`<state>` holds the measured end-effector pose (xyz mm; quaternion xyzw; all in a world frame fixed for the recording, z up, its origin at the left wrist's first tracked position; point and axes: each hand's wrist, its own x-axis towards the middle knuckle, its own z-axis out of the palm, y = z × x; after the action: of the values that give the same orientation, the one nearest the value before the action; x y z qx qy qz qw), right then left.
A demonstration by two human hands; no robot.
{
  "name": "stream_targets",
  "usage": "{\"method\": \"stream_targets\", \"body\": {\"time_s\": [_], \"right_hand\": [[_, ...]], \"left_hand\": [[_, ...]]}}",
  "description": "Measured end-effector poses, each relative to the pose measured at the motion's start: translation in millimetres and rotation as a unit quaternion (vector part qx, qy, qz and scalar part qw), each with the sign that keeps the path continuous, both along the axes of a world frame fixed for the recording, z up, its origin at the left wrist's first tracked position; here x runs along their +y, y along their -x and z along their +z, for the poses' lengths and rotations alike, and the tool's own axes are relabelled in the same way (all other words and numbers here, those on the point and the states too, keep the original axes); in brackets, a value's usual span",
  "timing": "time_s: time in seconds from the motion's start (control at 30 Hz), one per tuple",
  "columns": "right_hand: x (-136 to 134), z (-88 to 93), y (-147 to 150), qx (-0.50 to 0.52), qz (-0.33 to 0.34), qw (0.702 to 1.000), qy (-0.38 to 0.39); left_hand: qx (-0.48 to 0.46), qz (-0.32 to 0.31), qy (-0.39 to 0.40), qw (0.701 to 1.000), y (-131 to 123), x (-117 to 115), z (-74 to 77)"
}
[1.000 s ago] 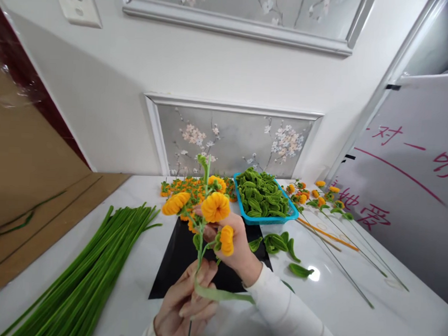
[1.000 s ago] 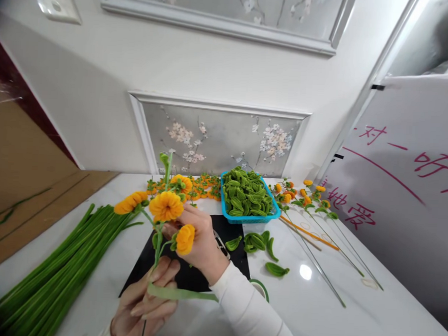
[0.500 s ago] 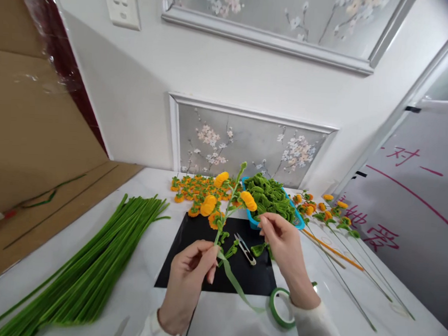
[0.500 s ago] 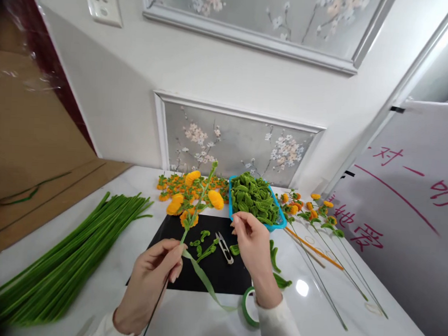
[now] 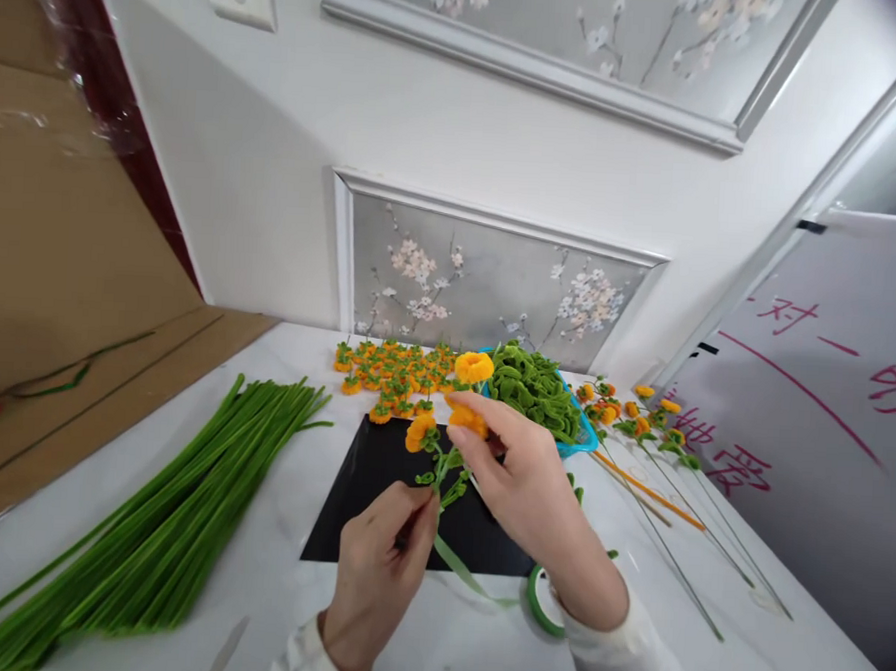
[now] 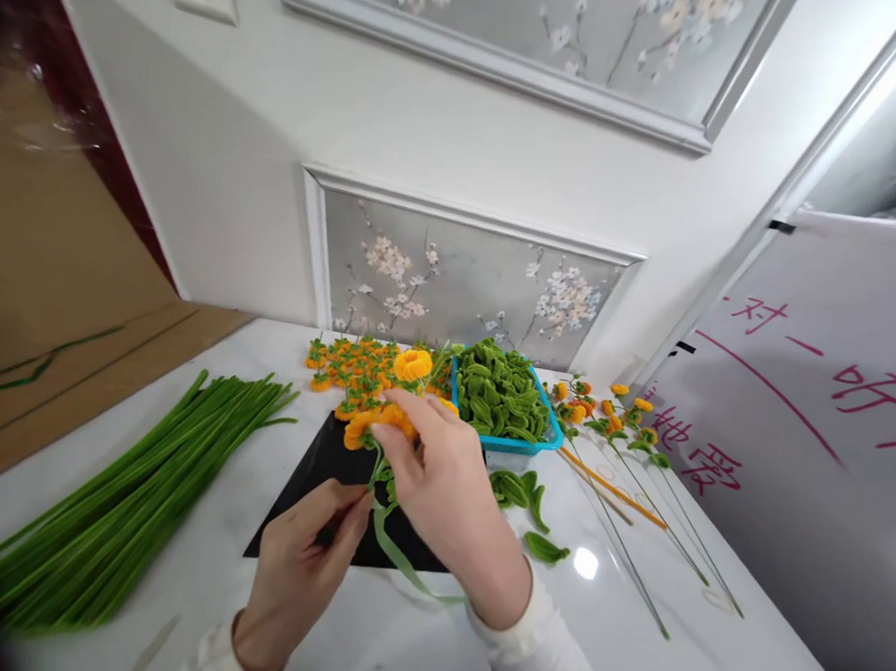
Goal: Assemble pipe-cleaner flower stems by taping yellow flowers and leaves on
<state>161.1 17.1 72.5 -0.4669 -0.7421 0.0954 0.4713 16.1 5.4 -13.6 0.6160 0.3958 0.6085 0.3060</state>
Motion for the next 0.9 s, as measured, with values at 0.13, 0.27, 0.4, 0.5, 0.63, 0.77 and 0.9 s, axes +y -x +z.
{"method": "stream_targets", "body": {"time_s": [0.13,0.27,0.4,0.5,0.63,0.77,0.9], "right_hand": [[-5.7,-9.2,3.3,0.003,0.02,0.999,-0.034],[-16.4,-23.2,12.8,-0.075,0.016,0.99,-0.117],[-20.9,-29.9,9.9,-0.074,-0.007,0.988,-0.137],[-24.7,-28.0,-2.5,-0.016,-0.055,0.988,-0.146],[-33.7,-30.3,-15.1,0.06,-0.087,0.986,-0.131],[-36.9,-45.5,-9.2,0.086,-0.047,0.995,-0.027],[-28.8,-63.1,8.0,0.162,0.035,0.981,0.103]], "left_hand": [[0.03,0.019,-0.022,0.999,1.0,-0.4,-3.3],[0.068,0.042,-0.032,0.996,1.5,-0.5,-5.2],[0.055,0.036,-0.02,0.998,0.9,-0.8,-3.8],[0.005,0.002,0.021,1.0,1.7,-0.6,-1.0],[-0.089,-0.064,0.1,0.989,4.2,2.4,6.0],[-0.199,-0.114,0.171,0.958,4.1,6.7,13.5],[-0.279,-0.166,0.219,0.92,3.3,8.8,17.8]]}}
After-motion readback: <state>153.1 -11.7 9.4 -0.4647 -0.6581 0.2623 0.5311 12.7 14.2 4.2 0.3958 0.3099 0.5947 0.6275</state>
